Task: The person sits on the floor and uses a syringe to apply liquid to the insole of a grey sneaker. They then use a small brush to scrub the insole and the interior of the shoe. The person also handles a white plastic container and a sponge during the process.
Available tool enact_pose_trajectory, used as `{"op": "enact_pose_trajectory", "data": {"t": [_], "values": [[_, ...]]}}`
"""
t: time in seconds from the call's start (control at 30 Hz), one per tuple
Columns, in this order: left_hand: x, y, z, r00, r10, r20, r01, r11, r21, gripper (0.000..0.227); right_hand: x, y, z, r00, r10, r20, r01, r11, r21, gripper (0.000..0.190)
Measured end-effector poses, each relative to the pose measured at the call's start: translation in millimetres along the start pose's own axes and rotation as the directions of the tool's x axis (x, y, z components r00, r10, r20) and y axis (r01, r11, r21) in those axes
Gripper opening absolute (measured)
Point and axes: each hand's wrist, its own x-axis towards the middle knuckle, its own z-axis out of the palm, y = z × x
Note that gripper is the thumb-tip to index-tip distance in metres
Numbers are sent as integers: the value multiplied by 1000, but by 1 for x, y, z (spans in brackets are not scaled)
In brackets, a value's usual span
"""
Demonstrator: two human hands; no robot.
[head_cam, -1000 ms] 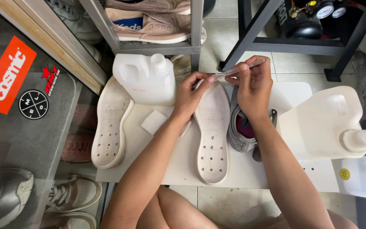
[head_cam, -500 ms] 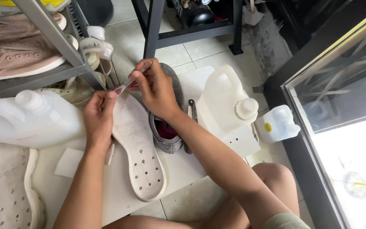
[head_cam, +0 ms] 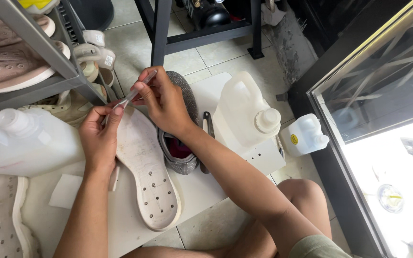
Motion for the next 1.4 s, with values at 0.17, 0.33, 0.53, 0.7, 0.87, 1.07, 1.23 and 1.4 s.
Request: {"op": "enact_pose_trajectory", "data": {"t": [0.17,0.33,0.53,0.7,0.87,1.07,1.23,1.4], "values": [[1,0,-1,1000,18,-18,-18,1000,-5,13,-2,-3,2,1000,4,24,-3,1000,-17,13],[12,-61,-10,992,47,-121,-40,997,61,17,-1,3,-6,998,13,67,-13,1000,2,10],[6,-27,-9,991,5,-131,1,999,44,26,0,3,-1,986,41,160,-44,999,13,8],[9,-30,-6,998,-1,-69,0,1000,-10,13,0,1,0,987,23,159,-18,999,-28,12],[8,-35,-8,997,34,-67,-31,998,48,25,0,2,-1,990,15,143,-7,999,-53,14],[2,-2,-6,999,38,-30,-38,999,-26,16,0,1,-1,984,13,177,4,995,-96,13],[0,5,-6,999,33,-25,-34,999,-36,15,0,0,-1,983,35,181,-19,996,-88,11],[-3,13,-5,999,26,-31,-26,1000,-2,17,1,4,-3,977,46,208,-34,997,-65,11]]}}
